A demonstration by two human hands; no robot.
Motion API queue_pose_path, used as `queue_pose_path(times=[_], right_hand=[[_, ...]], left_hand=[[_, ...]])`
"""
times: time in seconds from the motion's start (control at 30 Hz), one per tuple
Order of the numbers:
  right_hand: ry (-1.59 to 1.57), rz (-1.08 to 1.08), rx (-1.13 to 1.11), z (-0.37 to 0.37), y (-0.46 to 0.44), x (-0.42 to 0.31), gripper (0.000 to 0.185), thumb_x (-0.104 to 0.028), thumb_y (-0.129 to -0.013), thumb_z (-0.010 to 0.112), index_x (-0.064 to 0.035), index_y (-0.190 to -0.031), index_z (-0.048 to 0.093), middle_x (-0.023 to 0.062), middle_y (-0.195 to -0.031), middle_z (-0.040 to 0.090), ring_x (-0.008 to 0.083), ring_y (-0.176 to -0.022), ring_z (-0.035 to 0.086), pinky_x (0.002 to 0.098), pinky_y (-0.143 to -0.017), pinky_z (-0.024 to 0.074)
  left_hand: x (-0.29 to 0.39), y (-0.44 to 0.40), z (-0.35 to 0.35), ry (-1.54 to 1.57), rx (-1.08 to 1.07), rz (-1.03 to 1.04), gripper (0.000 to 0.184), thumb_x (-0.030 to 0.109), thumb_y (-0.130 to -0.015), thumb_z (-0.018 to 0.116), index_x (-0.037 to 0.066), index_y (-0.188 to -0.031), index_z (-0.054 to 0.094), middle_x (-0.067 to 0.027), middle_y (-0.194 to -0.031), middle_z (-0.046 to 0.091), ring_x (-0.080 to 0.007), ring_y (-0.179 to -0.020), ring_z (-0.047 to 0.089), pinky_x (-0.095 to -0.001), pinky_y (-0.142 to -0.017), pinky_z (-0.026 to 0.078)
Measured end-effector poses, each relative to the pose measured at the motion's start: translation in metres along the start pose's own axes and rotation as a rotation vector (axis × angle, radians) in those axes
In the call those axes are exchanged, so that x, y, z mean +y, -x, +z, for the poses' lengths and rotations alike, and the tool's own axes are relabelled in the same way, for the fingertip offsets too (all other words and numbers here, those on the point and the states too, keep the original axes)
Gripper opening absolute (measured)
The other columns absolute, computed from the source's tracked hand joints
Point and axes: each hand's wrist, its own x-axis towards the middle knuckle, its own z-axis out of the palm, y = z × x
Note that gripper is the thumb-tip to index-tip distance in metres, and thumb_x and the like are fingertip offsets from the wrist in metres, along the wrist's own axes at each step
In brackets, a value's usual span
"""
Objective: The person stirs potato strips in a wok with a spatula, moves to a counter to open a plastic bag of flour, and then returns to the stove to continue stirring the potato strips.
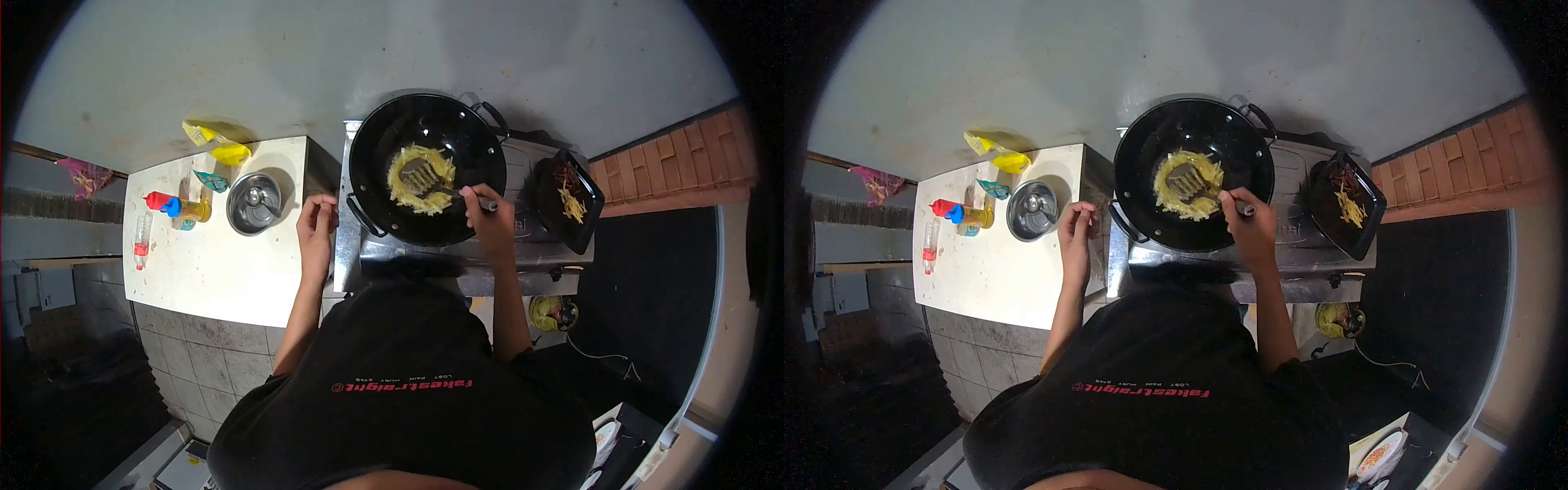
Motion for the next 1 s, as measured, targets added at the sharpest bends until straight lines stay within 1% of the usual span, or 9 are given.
queue_pose_path(times=[0.13, 0.2, 0.3, 0.53, 0.63, 0.7, 0.8, 0.93, 1.0], right_hand=[[0.079, -0.042, 0.034, -0.003, 0.002, 0.012, 0.02, -0.016, -0.096, 0.071, 0.0028, -0.091, 0.066, 0.0019, -0.063, 0.053, 0.003, -0.063, 0.045, 0.0253, -0.057, 0.04], [0.173, -0.255, 0.036, -0.004, 0.003, 0.013, 0.021, -0.017, -0.096, 0.071, 0.0025, -0.09, 0.066, 0.0042, -0.063, 0.051, 0.003, -0.064, 0.044, 0.0263, -0.056, 0.0402], [0.193, -0.267, 0.014, -0.002, 0.006, 0.003, 0.021, -0.016, -0.096, 0.071, 0.0025, -0.087, 0.065, 0.0062, -0.063, 0.052, 0.0034, -0.063, 0.044, 0.027, -0.056, 0.0401], [0.302, -0.307, 0.019, -0.002, 0.006, -0.017, 0.02, -0.014, -0.095, 0.072, 0.0018, -0.085, 0.065, 0.007, -0.063, 0.055, 0.0061, -0.059, 0.044, 0.0284, -0.055, 0.041], [0.3, -0.241, -0.005, -0.006, 0.007, -0.027, 0.019, -0.014, -0.094, 0.073, 0.0014, -0.085, 0.066, 0.0076, -0.062, 0.055, 0.008, -0.057, 0.045, 0.0291, -0.055, 0.0412], [0.356, -0.258, 0.018, -0.006, 0.007, -0.034, 0.019, -0.013, -0.093, 0.073, 0.0019, -0.085, 0.067, 0.0091, -0.064, 0.059, 0.0083, -0.057, 0.049, 0.0292, -0.055, 0.0418], [0.336, -0.288, 0.023, -0.007, 0.01, -0.036, 0.018, -0.013, -0.093, 0.073, 0.0024, -0.086, 0.067, 0.0098, -0.068, 0.063, 0.0078, -0.061, 0.054, 0.0286, -0.057, 0.0434], [0.293, -0.28, -0.015, -0.008, 0.007, -0.028, 0.018, -0.013, -0.094, 0.073, 0.0026, -0.087, 0.067, 0.0097, -0.07, 0.065, 0.0077, -0.062, 0.054, 0.0276, -0.058, 0.0439], [0.235, -0.366, 0.02, -0.004, 0.003, -0.018, 0.018, -0.013, -0.095, 0.072, 0.0025, -0.088, 0.066, 0.006, -0.066, 0.06, 0.0066, -0.062, 0.052, 0.0262, -0.058, 0.0424]], left_hand=[[0.001, 0.0, -0.002, -0.002, 0.009, -0.008, 0.014, 0.014, -0.107, 0.053, 0.005, -0.105, 0.062, 0.0038, -0.082, 0.051, -0.0052, -0.074, 0.044, -0.0209, -0.067, 0.036], [0.002, 0.0, -0.002, -0.003, 0.01, -0.013, 0.014, 0.014, -0.107, 0.053, 0.005, -0.105, 0.062, 0.0038, -0.083, 0.051, -0.0052, -0.074, 0.044, -0.0206, -0.067, 0.037], [0.002, 0.0, 0.0, -0.01, 0.008, -0.029, 0.014, 0.015, -0.107, 0.053, 0.005, -0.105, 0.062, 0.004, -0.084, 0.052, -0.005, -0.075, 0.045, -0.0204, -0.068, 0.037], [0.0, 0.0, -0.002, 0.011, -0.013, 0.002, 0.013, 0.014, -0.107, 0.053, 0.005, -0.105, 0.062, 0.0038, -0.085, 0.053, -0.0048, -0.074, 0.045, -0.0204, -0.067, 0.037], [-0.004, 0.0, -0.005, 0.018, -0.01, 0.001, 0.013, 0.014, -0.107, 0.053, 0.005, -0.105, 0.062, 0.0035, -0.084, 0.053, -0.0051, -0.074, 0.045, -0.0207, -0.066, 0.037], [-0.004, 0.0, -0.007, 0.023, -0.01, 0.002, 0.013, 0.014, -0.107, 0.053, 0.005, -0.105, 0.062, 0.0034, -0.084, 0.053, -0.0052, -0.074, 0.045, -0.0208, -0.066, 0.037], [-0.004, 0.001, -0.008, 0.007, -0.006, 0.011, 0.013, 0.014, -0.107, 0.053, 0.005, -0.106, 0.062, 0.0033, -0.084, 0.053, -0.0052, -0.074, 0.045, -0.0209, -0.066, 0.037], [-0.004, 0.001, -0.005, 0.022, -0.011, -0.001, 0.013, 0.014, -0.107, 0.053, 0.005, -0.105, 0.063, 0.0034, -0.083, 0.052, -0.0051, -0.073, 0.045, -0.0208, -0.065, 0.036], [-0.003, 0.001, -0.004, 0.01, -0.014, 0.006, 0.013, 0.014, -0.107, 0.054, 0.005, -0.105, 0.063, 0.0035, -0.082, 0.052, -0.005, -0.073, 0.045, -0.0209, -0.065, 0.035]])
